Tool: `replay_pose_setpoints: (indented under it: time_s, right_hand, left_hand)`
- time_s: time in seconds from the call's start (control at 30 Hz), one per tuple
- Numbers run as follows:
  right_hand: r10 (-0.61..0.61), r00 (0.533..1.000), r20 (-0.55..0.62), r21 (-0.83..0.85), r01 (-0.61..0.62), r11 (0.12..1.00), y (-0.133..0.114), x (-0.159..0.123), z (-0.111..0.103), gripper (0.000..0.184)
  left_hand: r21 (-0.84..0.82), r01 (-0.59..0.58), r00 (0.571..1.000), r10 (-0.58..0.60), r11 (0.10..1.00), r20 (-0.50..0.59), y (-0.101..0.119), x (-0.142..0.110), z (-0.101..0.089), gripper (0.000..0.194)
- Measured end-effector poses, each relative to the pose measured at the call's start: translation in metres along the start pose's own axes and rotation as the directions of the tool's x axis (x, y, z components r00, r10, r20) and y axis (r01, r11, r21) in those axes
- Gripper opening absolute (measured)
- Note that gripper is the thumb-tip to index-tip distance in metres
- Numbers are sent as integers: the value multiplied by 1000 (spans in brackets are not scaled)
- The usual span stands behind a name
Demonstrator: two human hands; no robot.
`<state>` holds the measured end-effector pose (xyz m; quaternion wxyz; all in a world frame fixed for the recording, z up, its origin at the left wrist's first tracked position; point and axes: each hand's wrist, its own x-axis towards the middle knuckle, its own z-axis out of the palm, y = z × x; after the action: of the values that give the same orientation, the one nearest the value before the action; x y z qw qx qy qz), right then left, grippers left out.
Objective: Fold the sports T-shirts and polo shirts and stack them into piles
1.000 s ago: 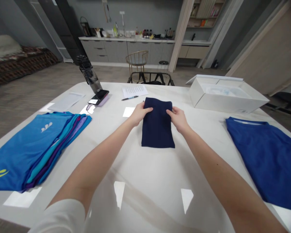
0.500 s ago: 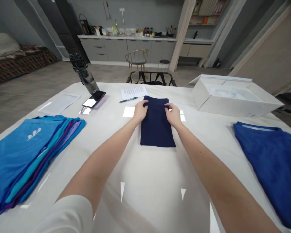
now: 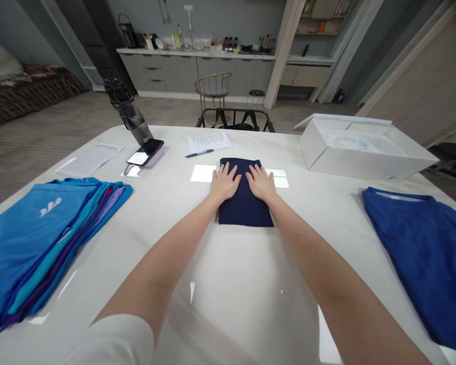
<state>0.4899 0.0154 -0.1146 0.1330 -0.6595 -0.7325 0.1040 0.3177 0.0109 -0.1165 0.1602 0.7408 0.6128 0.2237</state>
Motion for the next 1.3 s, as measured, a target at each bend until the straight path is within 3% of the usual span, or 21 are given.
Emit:
replay_pose_setpoints:
  time_s: [0.1,0.27,0.37,0.57,0.7,0.83,0.97,1.07,1.2,1.3]
  right_hand:
    - [23,1000,7,-27,-23,999,7,-12,-5,62]
    - [-117,991,-60,-46,114,992,-8,-55,-6,54]
    - [-171,985,-23,-20,171,985,-18,-86,-2,56]
    - [-113,994,6,-84,113,990,-18,-123,-7,64]
    - [-110,993,33,-107,113,988,-14,-137,-13,64]
    - [-251,961,116,-121,264,957,-8,-158,-17,60]
    - [-264,950,168,-118,286,951,4,-184,-25,62]
    - [-249,958,143,-107,265,958,9,-201,-33,63]
    - [-276,960,38,-117,279,953,2,-214,-43,39]
    - [-287,958,31,-152,288,945,-6,-219,-51,35]
  left_hand:
    - [24,11,1000,-11,1000,-27,-4,-15,-9,61]
    - [64,-207,978,209,976,-14,12,-55,-14,53]
    - [91,-230,973,226,969,51,22,-84,-10,55]
    - [190,-219,973,199,957,117,20,-129,-17,62]
    - [207,-226,971,202,952,128,17,-144,-28,62]
    - [165,-362,916,316,918,248,11,-157,-35,57]
    - [171,-411,891,355,896,283,2,-170,-43,60]
    - [226,-430,895,380,874,236,2,-179,-50,50]
    - [369,-452,890,387,812,239,13,-187,-61,37]
    - [438,-446,895,372,781,248,24,-193,-69,30]
